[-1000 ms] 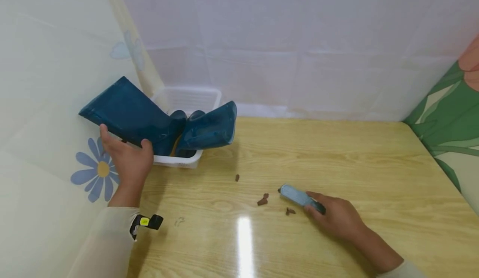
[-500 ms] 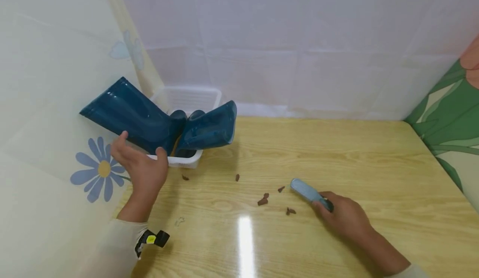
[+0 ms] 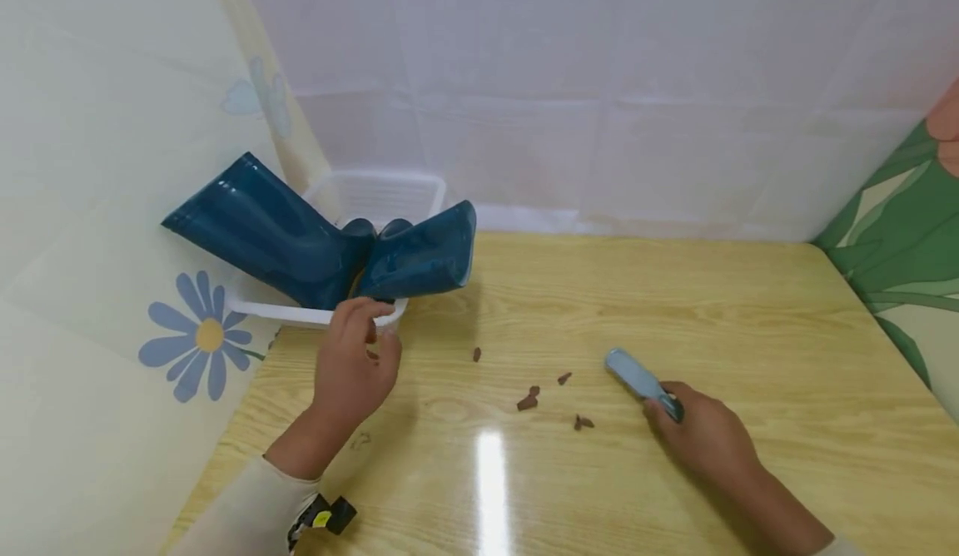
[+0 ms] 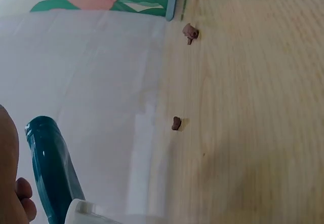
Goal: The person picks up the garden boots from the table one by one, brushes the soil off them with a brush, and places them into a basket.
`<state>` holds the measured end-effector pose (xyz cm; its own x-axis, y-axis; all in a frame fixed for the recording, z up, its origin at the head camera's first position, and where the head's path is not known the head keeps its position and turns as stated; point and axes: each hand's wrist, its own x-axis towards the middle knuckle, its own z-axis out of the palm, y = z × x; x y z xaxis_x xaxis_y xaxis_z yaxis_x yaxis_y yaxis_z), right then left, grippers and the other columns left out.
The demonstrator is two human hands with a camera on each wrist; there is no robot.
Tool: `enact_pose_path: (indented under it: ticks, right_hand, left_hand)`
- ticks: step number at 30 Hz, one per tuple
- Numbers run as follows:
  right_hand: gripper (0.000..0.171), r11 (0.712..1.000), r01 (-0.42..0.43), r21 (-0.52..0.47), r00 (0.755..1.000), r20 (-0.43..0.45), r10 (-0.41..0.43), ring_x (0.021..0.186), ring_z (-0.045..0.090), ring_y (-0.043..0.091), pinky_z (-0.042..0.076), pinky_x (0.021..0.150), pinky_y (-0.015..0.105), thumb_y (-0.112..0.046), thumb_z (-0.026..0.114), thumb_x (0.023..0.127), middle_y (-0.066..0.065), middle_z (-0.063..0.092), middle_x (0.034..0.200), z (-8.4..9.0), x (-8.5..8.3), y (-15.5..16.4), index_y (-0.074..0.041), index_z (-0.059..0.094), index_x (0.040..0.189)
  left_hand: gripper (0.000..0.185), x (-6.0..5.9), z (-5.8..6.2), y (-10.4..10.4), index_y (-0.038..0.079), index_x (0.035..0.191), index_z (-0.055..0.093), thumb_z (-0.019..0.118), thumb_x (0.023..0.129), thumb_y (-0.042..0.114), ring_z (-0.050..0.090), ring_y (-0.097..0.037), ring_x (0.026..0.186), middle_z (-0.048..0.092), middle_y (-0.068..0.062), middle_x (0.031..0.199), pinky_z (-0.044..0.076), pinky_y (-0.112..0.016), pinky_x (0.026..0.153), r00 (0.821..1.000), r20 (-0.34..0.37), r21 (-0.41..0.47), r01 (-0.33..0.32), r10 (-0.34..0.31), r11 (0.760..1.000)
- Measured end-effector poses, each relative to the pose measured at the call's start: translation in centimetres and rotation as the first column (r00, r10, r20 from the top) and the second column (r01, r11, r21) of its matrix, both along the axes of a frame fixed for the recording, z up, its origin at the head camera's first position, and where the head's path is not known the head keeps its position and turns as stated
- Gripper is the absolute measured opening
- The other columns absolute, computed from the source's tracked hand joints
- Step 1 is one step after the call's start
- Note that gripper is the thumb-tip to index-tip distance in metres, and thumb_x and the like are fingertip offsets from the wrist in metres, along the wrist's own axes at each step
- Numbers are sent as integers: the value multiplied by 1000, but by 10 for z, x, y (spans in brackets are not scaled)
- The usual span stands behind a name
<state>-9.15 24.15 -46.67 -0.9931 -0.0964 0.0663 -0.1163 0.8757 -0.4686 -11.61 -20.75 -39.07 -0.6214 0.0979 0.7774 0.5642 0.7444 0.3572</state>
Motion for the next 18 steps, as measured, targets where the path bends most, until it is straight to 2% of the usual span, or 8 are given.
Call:
enact_pose_path:
  ticks: [3,6,12,18]
  right_hand:
    - [48,1000,10,-7,1000,7,-10,90,71,38,55,70,53,-31,69,98,21,73,104,0,1,1,6,64,128]
    - [47,1000,19,-19,1000,14,-19,94,71,40,55,73,54,-27,68,99,23,72,106,0,2,2,9,62,129]
    - [50,998,34,-51,999,32,-33,104,66,49,53,80,59,-29,62,103,30,69,112,-1,4,4,12,58,132]
    - [51,994,82,-66,996,31,-80,96,68,42,53,76,57,-27,61,102,29,68,109,-1,7,4,14,56,132]
  left_hand:
    - [22,4,-5,6,0,112,65,67,91,-2,48,-18,72,59,-15,110,47,-34,59,992,73,-58,103,-99,993]
    - [21,7,-7,14,3,113,64,69,93,1,50,-18,75,59,-8,110,49,-32,65,969,186,-83,180,-162,980]
    - [25,12,-13,25,9,121,62,70,97,13,53,-16,80,59,-4,118,47,-29,62,926,335,-144,235,-176,961]
    - [29,14,-22,32,12,124,61,71,98,17,59,-20,82,58,-4,123,50,-29,65,888,429,-170,257,-164,951]
